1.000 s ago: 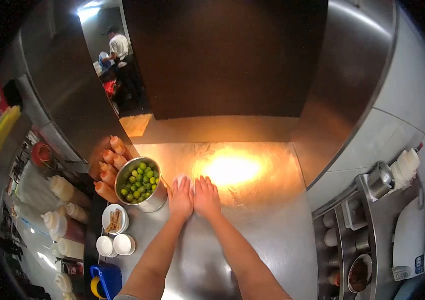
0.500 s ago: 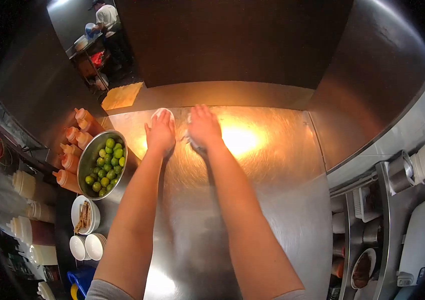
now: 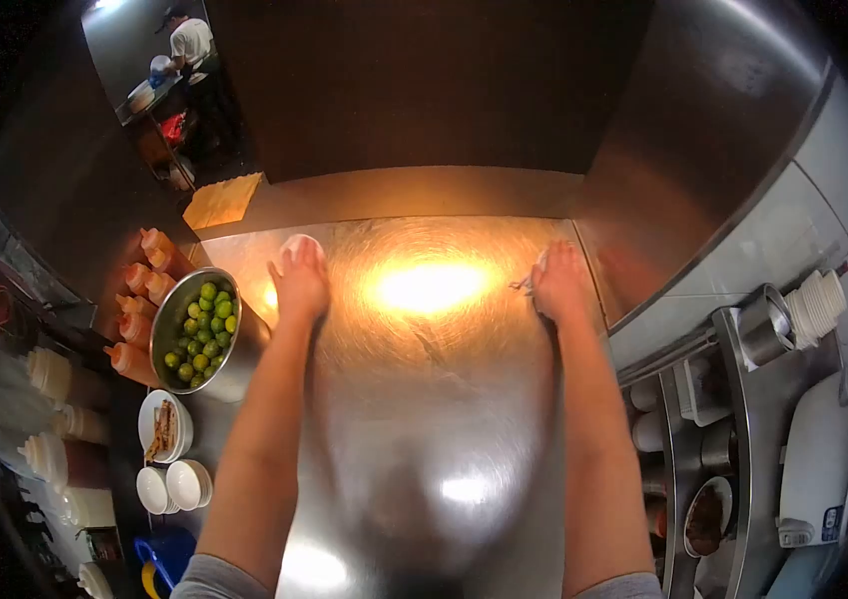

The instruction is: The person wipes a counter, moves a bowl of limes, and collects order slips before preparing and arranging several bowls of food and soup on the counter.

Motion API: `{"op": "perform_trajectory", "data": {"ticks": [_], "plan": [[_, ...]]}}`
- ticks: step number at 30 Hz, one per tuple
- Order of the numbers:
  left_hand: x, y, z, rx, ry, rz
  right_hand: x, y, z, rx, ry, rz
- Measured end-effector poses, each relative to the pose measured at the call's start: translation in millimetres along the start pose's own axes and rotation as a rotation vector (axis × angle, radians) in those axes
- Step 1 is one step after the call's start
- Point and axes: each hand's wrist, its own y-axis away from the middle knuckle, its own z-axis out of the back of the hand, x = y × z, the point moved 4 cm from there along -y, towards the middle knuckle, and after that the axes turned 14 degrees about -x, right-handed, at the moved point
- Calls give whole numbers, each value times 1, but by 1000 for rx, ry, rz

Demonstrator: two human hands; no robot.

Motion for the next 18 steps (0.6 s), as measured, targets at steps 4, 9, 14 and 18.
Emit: {"op": "perform_trajectory", "data": {"ticks": [4,9,14,18], "plan": [[-83,56,27,12,43,-206,84,42,24,43,-216,3],[-130,139,82,111,289,-262,156,124,61,-28,-269,148],[-76,207,124,111,222,-267,139,203,118,15,-313,169],[9,257,160,200,158,-143,73,254,146,44,-247,143]]}}
